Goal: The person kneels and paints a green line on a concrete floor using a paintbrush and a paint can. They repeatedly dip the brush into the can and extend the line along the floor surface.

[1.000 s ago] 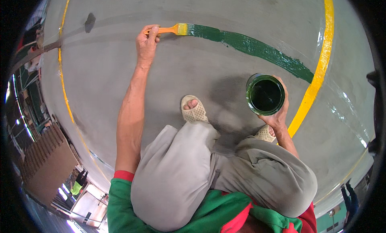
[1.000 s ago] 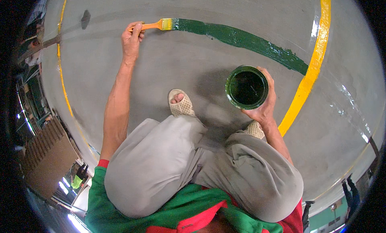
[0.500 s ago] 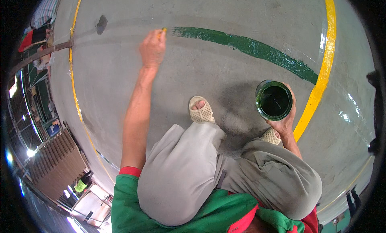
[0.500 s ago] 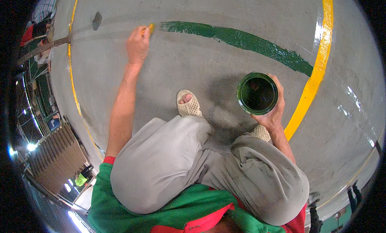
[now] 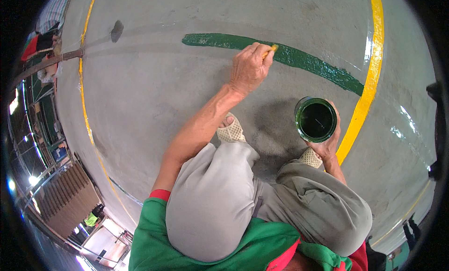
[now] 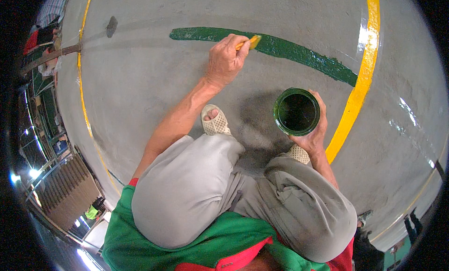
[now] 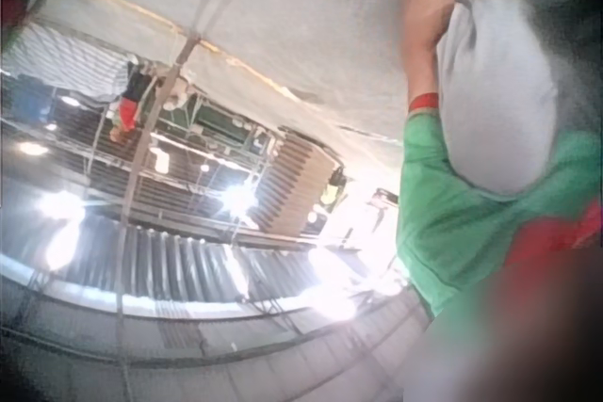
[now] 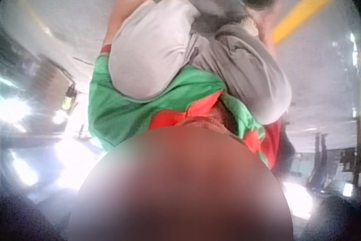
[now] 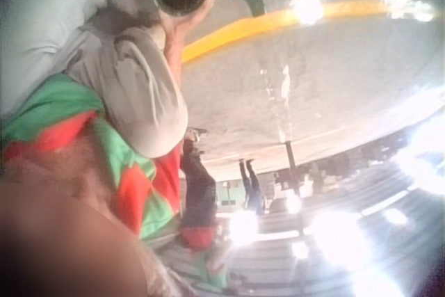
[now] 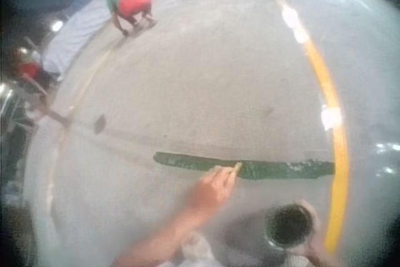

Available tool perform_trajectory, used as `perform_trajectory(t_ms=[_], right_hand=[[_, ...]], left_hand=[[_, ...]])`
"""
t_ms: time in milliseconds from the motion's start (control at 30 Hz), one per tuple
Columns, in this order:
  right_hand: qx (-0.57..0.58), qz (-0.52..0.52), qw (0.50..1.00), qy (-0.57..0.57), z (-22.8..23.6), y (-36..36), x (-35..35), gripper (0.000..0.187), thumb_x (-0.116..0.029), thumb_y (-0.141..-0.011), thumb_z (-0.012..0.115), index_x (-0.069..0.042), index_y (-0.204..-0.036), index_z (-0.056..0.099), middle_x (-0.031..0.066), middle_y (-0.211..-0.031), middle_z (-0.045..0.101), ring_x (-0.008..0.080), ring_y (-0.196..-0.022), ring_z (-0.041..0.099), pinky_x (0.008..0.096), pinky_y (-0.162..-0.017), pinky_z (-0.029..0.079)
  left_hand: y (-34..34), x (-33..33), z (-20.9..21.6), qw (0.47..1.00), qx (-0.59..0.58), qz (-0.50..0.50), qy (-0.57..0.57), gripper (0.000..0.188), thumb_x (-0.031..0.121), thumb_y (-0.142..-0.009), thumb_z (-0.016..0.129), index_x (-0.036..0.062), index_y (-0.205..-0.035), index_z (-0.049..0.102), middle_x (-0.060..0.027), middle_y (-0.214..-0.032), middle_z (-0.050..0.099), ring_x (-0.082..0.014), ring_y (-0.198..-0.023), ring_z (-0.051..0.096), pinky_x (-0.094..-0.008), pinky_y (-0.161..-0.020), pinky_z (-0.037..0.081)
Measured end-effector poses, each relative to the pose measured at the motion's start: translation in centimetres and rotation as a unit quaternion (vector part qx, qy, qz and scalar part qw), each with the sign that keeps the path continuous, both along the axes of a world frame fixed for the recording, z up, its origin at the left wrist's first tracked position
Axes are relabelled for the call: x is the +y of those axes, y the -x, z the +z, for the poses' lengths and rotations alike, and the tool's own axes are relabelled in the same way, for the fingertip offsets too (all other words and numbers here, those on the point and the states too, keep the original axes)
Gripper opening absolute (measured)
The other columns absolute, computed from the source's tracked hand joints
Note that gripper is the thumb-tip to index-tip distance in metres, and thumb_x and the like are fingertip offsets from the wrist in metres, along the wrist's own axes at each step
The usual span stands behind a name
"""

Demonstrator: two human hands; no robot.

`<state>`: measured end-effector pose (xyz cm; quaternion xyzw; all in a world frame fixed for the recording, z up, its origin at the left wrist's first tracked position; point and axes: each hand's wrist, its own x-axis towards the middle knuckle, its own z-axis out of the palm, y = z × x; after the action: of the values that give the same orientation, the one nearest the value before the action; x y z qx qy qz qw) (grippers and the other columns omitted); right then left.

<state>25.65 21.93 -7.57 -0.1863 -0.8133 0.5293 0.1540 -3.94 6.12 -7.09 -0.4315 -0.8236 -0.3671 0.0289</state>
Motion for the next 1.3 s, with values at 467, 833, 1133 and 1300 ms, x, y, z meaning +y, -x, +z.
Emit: perform_trajectory(t_ms=[467, 833, 1133, 1300], right_hand=[[0.026, -0.019, 0.999, 0.002, -0.4, -0.8, -0.2, 0.110, -0.031, -0.061, 0.098, -0.002, -0.153, 0.044, 0.0195, -0.152, 0.052, 0.0336, -0.140, 0.055, 0.0468, -0.120, 0.043], [0.020, -0.036, 0.999, -0.028, 0.2, -1.9, 0.0, 0.113, -0.043, -0.062, 0.098, -0.003, -0.153, 0.044, 0.0204, -0.152, 0.052, 0.0354, -0.142, 0.053, 0.0476, -0.121, 0.042], [0.021, -0.042, 0.999, -0.022, 0.6, -2.6, -0.1, 0.113, -0.046, -0.064, 0.098, -0.003, -0.153, 0.043, 0.0197, -0.153, 0.051, 0.0340, -0.142, 0.053, 0.0475, -0.121, 0.041], [0.031, -0.045, 0.998, -0.030, 0.2, -2.8, 0.1, 0.111, -0.042, -0.064, 0.098, -0.003, -0.152, 0.044, 0.0195, -0.152, 0.052, 0.0340, -0.141, 0.054, 0.0472, -0.120, 0.042]], left_hand=[[10.3, -12.5, -1.0, 0.957, -0.048, 0.271, 0.092, 0.032, 0.031, -0.107, 0.063, 0.0008, -0.103, 0.073, -0.0069, -0.074, 0.068, -0.0164, -0.062, 0.061, -0.0367, -0.058, 0.048], [4.1, -5.3, -1.1, 0.974, 0.143, 0.063, 0.162, 0.016, 0.017, -0.102, 0.066, 0.0018, -0.106, 0.071, -0.0139, -0.098, 0.073, -0.0306, -0.086, 0.072, -0.0418, -0.074, 0.059], [-2.5, 4.5, -0.7, 0.986, -0.148, 0.008, -0.076, 0.027, 0.028, -0.106, 0.065, 0.0019, -0.102, 0.072, -0.0067, -0.079, 0.069, -0.0160, -0.066, 0.063, -0.0334, -0.060, 0.050], [1.0, 0.3, -3.1, 0.970, -0.201, 0.126, -0.045, 0.032, 0.032, -0.104, 0.067, 0.0019, -0.099, 0.074, -0.0054, -0.072, 0.066, -0.0114, -0.065, 0.059, -0.0327, -0.058, 0.048]])
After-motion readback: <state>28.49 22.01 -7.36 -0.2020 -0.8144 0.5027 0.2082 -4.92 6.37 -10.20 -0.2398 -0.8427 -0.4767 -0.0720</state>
